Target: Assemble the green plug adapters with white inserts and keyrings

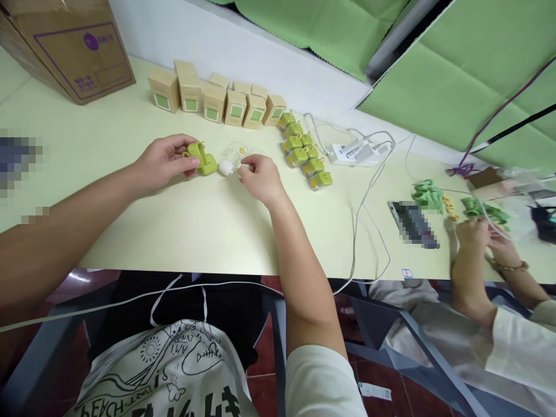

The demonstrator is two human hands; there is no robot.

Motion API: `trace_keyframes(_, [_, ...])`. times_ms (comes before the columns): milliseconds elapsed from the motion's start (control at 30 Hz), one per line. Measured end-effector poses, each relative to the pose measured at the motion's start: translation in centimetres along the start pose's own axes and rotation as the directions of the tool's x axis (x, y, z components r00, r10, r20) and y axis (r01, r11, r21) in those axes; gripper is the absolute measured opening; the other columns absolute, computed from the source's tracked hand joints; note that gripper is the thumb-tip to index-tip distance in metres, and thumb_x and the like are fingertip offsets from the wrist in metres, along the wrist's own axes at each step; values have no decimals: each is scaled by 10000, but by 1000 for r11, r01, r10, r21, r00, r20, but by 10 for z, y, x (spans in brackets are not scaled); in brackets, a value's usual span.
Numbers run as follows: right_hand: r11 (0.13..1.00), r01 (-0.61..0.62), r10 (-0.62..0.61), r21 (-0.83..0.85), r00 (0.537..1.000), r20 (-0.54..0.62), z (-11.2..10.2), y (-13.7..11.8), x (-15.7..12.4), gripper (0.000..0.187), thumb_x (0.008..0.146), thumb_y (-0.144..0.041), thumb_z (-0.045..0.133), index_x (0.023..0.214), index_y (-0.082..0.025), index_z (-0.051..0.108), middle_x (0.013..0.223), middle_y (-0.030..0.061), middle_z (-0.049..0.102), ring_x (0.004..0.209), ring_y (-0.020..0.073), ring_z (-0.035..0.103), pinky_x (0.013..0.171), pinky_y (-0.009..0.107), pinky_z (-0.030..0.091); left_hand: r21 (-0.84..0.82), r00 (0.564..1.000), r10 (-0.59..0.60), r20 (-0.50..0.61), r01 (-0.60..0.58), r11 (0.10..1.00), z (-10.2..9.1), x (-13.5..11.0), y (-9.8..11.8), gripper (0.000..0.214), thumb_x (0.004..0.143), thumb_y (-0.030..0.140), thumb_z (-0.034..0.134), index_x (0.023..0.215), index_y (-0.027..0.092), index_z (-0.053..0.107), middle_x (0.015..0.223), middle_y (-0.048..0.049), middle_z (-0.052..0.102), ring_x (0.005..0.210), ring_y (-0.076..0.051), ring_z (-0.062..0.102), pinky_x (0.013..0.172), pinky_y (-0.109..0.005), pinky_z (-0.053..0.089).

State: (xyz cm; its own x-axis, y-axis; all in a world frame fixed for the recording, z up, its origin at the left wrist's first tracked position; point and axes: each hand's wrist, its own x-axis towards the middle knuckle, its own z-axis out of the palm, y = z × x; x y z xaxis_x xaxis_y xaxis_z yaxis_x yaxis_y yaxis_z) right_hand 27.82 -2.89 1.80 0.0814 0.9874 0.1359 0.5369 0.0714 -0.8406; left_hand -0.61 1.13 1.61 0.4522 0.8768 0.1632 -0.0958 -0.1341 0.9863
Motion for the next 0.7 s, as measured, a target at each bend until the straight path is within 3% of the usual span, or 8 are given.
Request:
trace_keyframes(167, [981,-17,19,-191,1000,7,0,-4,-2,271,833,-291,722,1098,-238,748,927,57,799,974,332,835,1086,609,712,-9,1000,-10,2,10,1000,1,-1,1,284,902,148,960,1148,178,821,923,-26,761,724,-154,700,731,-353,570])
trace_keyframes(300, [948,105,-122,-300,992,-37,0,-8,-6,435,783,-271,770,1213,-225,727,1198,144,861,1089,344,847,1108,594,708,14,1000,-24,-1,24,1000,3,-2,2,302,899,183,972,1156,204,814,983,-27,776,787,-164,725,758,-351,578])
trace_keyframes(400, [910,272,-287,-312,958,-3,5,-11,-12,570,803,-290,780,1365,-232,702,1292,149,851,1065,316,831,1022,545,731,17,999,-44,-10,44,999,3,-3,2,317,897,237,993,1154,215,810,1025,-31,771,844,-180,749,788,-362,605])
trace_keyframes(500, [857,427,-419,-288,903,92,11,-15,-22,590,875,-268,739,1461,-241,677,1267,123,859,1088,311,833,997,513,734,10,999,-52,-12,52,999,3,-4,2,337,884,265,1011,1141,216,798,1047,-36,767,895,-192,766,831,-378,646])
trace_keyframes(700, [718,549,-488,-428,835,255,20,-24,-33,606,942,-93,666,1540,-190,693,1313,160,891,1224,362,828,1095,535,700,11,1000,-21,13,21,1000,2,-3,1,386,857,310,1069,1118,212,803,972,-27,746,857,-176,736,771,-323,622])
